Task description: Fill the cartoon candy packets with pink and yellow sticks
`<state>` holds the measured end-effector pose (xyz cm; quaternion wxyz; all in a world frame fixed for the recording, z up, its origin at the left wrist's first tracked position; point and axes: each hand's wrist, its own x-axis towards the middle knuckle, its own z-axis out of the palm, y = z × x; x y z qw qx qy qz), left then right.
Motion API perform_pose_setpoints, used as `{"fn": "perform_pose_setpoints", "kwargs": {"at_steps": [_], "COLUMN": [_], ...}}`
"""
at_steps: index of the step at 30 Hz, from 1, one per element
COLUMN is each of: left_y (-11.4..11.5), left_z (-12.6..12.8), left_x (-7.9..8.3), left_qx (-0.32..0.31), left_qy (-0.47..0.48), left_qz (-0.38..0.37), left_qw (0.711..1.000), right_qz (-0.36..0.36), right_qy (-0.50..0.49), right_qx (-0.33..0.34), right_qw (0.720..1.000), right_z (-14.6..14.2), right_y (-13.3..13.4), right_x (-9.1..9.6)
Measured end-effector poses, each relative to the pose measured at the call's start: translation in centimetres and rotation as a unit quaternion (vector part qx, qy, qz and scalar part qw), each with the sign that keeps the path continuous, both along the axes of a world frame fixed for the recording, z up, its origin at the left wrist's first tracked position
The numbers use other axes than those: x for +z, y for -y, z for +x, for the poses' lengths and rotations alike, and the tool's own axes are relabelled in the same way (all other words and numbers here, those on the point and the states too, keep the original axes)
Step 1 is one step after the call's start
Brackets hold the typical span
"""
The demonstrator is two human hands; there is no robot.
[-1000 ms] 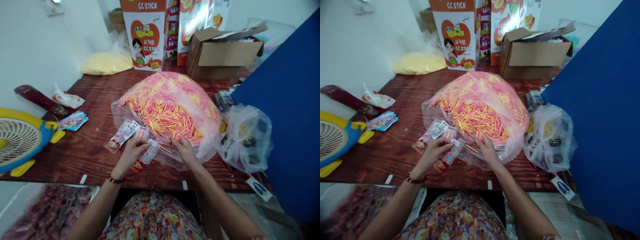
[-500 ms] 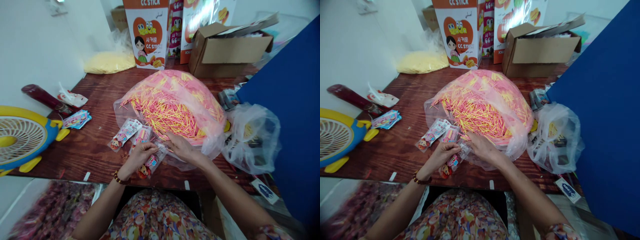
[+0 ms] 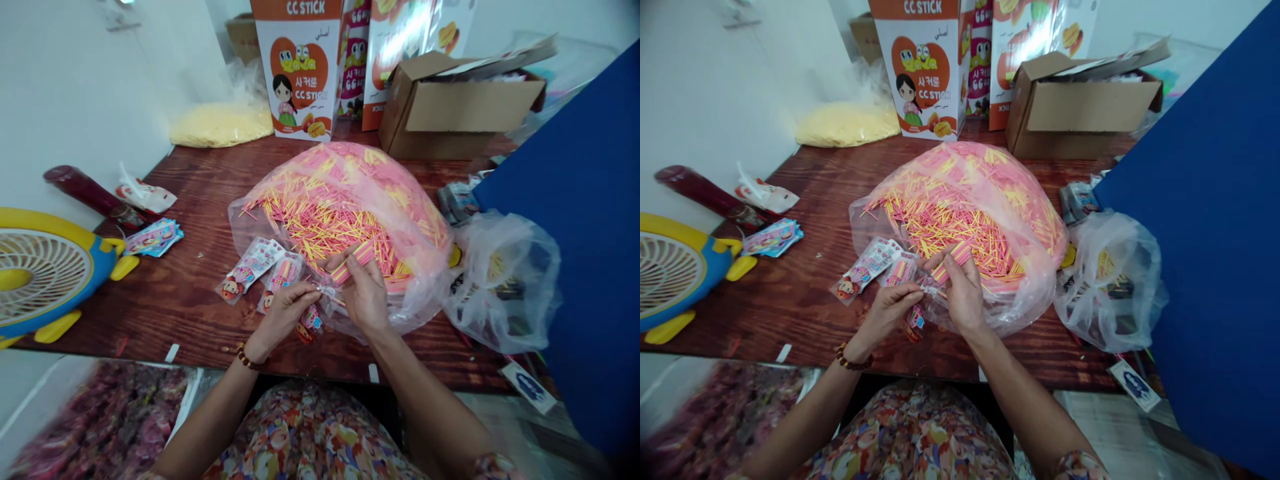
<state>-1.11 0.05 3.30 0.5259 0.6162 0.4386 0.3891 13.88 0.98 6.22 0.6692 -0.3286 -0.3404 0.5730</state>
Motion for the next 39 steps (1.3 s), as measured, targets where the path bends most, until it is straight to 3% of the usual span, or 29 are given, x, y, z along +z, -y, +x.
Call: {"fn": "perform_pose_setpoints", "kwargs": {"at_steps": [4, 9, 14, 22, 28, 30, 32, 36, 39], "left_y": [-0.1, -0.6, -0.9, -1.4, -2.1, -2.3, -2.5, -2.6, -2.6], "left_z": [0.0, 0.1, 0.3, 1.0, 0.2, -0.4, -0.9, -1.3, -1.3], "left_x": [0.0, -0.4, -0.4, 0.2, 0.0, 0.3, 0.8, 1.8, 2.2], "left_qx": [0.013, 0.020, -0.001, 0.024, 0.095, 0.093, 0.087, 0.083, 0.100], "left_qy": [0.006, 0.017, 0.054, 0.129, 0.144, 0.123, 0.102, 0.079, 0.070], "left_qz": [-0.006, -0.019, -0.039, -0.051, -0.041, -0.003, 0.034, 0.092, 0.142], "left_qw": [1.000, 0.999, 0.998, 0.990, 0.984, 0.988, 0.990, 0.989, 0.982], "right_qz": [-0.036, -0.039, -0.003, 0.036, 0.072, 0.061, 0.046, 0.077, 0.108], "right_qy": [0.089, 0.246, 0.255, 0.334, 0.226, 0.237, 0.284, 0.419, 0.464], "right_qx": [0.021, 0.098, 0.093, 0.132, -0.038, -0.027, 0.026, 0.051, 0.064], "right_qw": [0.995, 0.963, 0.962, 0.933, 0.971, 0.969, 0.957, 0.903, 0.877], "right_z": [0.3, 1.3, 2.0, 2.4, 4.0, 4.4, 4.3, 2.9, 2.1], "right_y": [0.4, 0.4, -0.4, -1.5, -2.5, -2.2, -1.7, -0.8, -0.9], "right_x": [-1.4, -0.9, 0.4, 2.1, 4.5, 3.8, 2.4, 0.0, 0.1]}}
